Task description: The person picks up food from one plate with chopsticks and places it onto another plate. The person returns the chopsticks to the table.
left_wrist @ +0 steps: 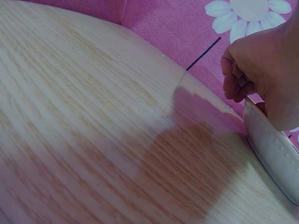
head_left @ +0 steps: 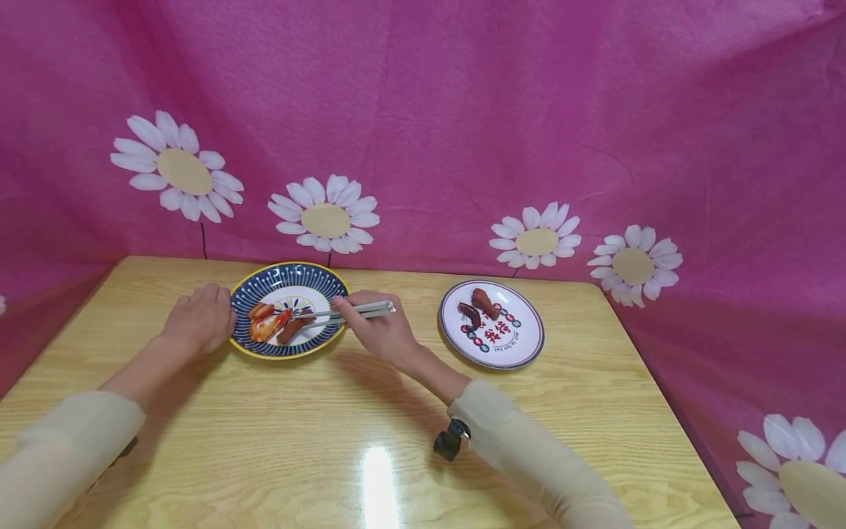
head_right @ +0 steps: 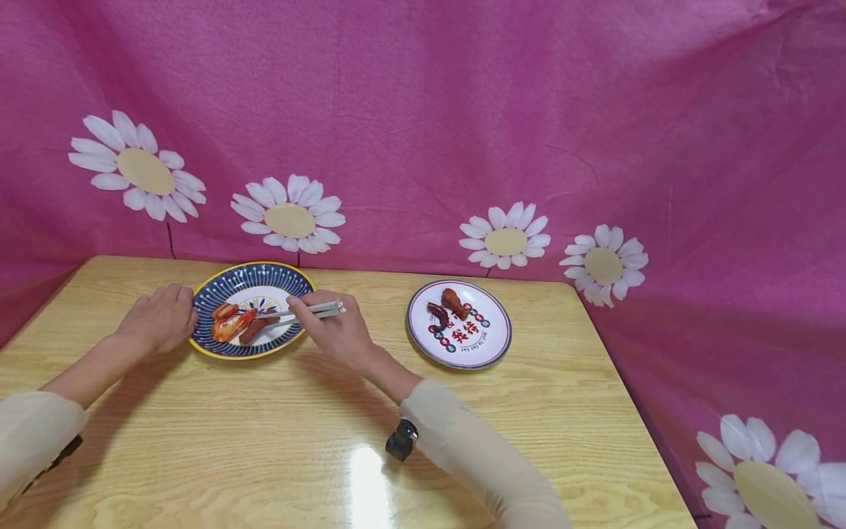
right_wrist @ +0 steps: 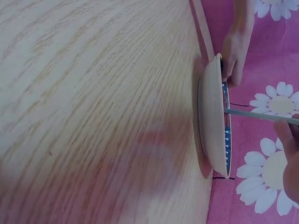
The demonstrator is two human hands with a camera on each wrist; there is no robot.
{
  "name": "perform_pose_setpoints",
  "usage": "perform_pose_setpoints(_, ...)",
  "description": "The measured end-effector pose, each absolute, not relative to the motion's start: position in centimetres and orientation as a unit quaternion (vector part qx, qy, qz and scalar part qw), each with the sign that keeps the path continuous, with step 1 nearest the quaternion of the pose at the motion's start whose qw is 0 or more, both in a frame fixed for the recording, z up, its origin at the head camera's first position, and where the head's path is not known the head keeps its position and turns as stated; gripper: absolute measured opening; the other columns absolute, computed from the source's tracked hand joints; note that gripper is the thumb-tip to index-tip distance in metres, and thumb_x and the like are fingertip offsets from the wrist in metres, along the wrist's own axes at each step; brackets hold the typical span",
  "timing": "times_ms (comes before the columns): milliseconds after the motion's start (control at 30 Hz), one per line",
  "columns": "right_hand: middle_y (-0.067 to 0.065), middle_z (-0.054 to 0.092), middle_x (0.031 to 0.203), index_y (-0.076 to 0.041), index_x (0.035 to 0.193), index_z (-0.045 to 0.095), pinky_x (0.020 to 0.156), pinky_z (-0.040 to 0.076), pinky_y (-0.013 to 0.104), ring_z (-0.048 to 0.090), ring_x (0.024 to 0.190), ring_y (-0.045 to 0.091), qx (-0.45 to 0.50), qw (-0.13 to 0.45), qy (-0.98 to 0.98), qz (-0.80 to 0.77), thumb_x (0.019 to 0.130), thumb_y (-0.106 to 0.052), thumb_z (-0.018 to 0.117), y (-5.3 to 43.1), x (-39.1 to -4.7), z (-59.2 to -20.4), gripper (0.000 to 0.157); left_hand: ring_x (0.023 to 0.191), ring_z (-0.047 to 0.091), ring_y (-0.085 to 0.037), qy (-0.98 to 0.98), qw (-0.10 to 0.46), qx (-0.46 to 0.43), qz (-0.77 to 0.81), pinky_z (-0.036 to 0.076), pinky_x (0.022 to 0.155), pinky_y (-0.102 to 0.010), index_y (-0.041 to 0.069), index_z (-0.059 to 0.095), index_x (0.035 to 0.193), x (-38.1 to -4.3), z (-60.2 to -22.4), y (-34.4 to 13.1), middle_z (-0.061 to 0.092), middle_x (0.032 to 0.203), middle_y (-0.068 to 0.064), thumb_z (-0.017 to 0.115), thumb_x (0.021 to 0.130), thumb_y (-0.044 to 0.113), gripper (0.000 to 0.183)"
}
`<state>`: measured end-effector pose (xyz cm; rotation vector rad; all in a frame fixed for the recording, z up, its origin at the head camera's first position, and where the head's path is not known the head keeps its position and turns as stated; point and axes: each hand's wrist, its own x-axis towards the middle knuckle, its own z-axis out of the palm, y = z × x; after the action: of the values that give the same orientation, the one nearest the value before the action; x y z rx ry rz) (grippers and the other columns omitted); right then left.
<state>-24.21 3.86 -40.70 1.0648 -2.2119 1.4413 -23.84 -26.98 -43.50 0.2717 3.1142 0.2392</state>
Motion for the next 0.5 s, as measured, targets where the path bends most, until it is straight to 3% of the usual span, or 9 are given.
perform_pose_setpoints(267,0.008,0.065,0.065,0.000,0.074,0.071,0.052,0.044,0.020,0.059,0.057,0.008,0.367,0.176,-0.751,0.520,0.096,-0.008,0.063,4.6,-24.3,-40.8,0.025,0.103,0.048,-0.049,0.994,-0.003,0.087,0.073,0.040,0.082,-0.060,-0.018,0.044,0.109,-23.8,-43.6,-26.9,0.048,0.106,-0.033,0.042,0.098,0.013,0.033)
perform_pose_setpoints(500,0.004,0.069,0.068,-0.002,0.078,0.075,0.053,0.049,0.022,0.065,0.057,0.015,0.345,0.174,-0.763,0.518,0.098,-0.011,0.062,5.5,-24.1,-40.7,0.025,0.102,0.048,-0.048,0.994,0.002,0.086,0.067,0.041,0.082,-0.060,-0.019,0.044,0.109,-23.8,-43.5,-26.9,0.048,0.105,-0.032,0.043,0.098,0.012,0.033)
